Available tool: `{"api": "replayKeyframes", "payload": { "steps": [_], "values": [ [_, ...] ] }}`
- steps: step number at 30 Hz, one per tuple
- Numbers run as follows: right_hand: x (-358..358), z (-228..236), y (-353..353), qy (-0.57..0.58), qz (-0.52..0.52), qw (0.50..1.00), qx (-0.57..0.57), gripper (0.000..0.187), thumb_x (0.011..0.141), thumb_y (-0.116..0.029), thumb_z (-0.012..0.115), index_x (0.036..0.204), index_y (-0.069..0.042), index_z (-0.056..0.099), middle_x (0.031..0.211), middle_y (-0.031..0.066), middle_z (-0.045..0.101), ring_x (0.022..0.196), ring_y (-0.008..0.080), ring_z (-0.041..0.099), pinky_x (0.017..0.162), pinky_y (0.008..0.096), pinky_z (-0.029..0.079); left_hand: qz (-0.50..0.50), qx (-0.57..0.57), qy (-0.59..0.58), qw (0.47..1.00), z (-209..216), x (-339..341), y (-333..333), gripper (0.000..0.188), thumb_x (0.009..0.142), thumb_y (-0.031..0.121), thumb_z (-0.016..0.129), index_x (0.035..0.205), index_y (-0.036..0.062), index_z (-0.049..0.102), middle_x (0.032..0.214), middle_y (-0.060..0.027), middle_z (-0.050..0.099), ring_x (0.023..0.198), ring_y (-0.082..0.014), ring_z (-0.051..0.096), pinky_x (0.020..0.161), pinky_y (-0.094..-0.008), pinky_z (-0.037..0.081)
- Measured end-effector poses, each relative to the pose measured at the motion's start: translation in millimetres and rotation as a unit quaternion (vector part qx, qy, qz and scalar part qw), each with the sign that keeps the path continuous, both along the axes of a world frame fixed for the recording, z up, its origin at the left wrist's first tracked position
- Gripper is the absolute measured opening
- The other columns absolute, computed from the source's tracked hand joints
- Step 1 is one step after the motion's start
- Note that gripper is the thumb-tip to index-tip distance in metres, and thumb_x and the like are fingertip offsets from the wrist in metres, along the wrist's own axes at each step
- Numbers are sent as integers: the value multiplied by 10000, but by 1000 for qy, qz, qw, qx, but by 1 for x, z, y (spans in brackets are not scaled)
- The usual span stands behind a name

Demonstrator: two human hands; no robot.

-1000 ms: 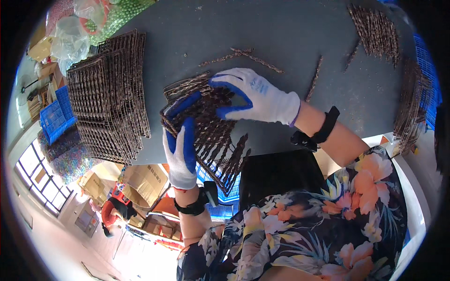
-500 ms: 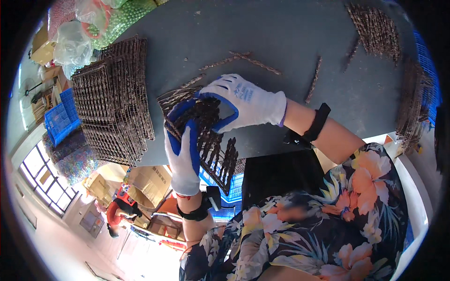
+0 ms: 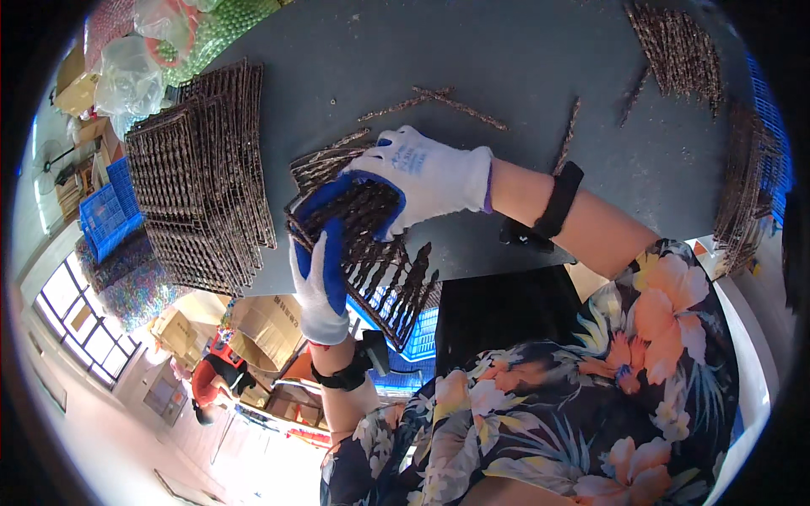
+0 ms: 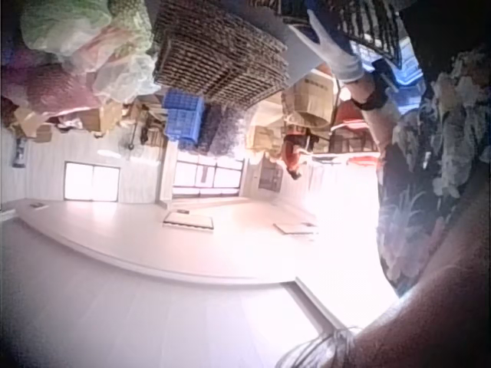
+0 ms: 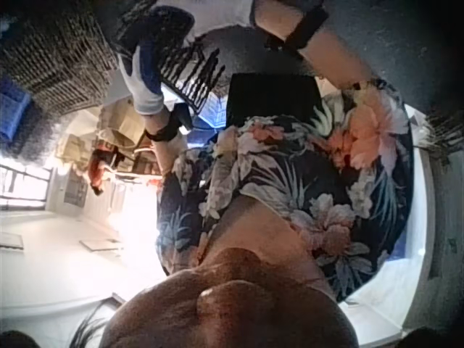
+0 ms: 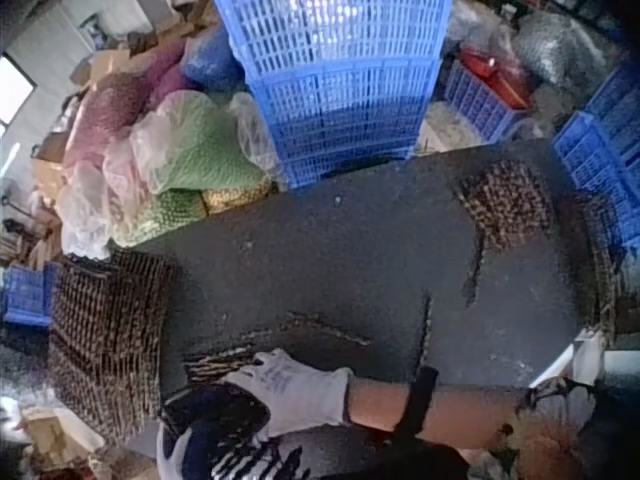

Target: The person assembles small rectangular wire frames by hand. They pick up individual wire sticks and interlock them into a grid pattern on a table, then stack the completed frames. The process is repeated for multiple units.

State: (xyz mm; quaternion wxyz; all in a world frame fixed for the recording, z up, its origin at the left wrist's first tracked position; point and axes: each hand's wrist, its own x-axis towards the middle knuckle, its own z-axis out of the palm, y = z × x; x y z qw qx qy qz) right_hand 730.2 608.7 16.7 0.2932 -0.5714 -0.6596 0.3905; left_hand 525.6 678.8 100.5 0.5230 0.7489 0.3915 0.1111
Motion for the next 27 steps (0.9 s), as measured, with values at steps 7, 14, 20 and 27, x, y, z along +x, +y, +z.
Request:
{"api": "replayKeyframes", "payload": {
  "steps": [7,14,20,27],
  "values": [
    [11,7,14,91,35,992,-82,893,698,-459,826,1417,-97,441,1302,166,566,1232,353,491,1083,435,366,-95,296,103,945,-9,-24,5,372,917,-42,546,1286,-45,587,1403,-260,442,1263,-404,522,1068,-418,440],
    [2,16,13,-13,36,996,-81,928,678,-423,841,1444,-113,416,1260,191,600,1170,381,539,1039,457,409,-109,267,150,946,4,-22,4,393,907,-23,576,1301,-23,580,1410,-244,431,1296,-372,487,1095,-405,401],
    [-11,11,3,91,-9,995,-40,836,716,-410,812,1418,-133,452,1196,167,650,1099,362,576,1001,463,427,47,-1,112,993,37,29,-3,342,981,66,522,1312,-17,553,1205,-132,612,1093,-199,586,972,-317,451],
    [-8,-3,0,277,16,945,-171,694,725,-248,844,1324,-61,548,1226,171,640,1113,295,605,1018,382,448,105,-102,7,989,11,13,1,342,987,81,510,1303,-46,546,1202,-134,634,1081,-181,607,969,-308,472]
  ]
}}
